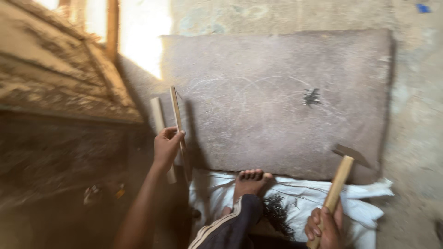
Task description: The person hammers nails into small wooden slats using a hammer. They repeatedly pick up a nail, place it on a slat, and strike it with the hammer. The finished slats are placed aside.
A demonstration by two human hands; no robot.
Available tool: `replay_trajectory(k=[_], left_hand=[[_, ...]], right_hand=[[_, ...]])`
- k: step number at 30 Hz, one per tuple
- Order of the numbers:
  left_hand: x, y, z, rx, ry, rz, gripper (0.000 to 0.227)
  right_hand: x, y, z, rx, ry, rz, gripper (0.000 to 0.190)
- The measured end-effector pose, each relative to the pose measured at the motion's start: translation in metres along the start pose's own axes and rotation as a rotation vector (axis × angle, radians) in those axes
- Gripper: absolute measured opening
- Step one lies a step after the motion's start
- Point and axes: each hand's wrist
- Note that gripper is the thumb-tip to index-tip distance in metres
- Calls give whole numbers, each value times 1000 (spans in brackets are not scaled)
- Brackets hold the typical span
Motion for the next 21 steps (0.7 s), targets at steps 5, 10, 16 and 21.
replay_trajectory(k=[5, 10, 16, 21], left_hand=[[-63, 58, 13, 684, -92, 543, 34], [-119, 128, 29, 932, 113, -75, 32], [-150, 184, 23, 824, 718, -825, 34], [-152, 195, 17, 791, 721, -910, 31]], right_hand=[[-8, 0, 5, -80, -45, -57, 67], [3, 7, 8, -82, -35, -49, 65], [13, 15, 8, -99, -20, -24, 64], [11, 15, 6, -47, -46, -29, 65]])
Point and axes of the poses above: each hand's wrist, its own z-axis away from the middle knuckle, its own y-axis out of the palm, x = y × z, and after that the axes turned 10 degrees about -z, right-handed
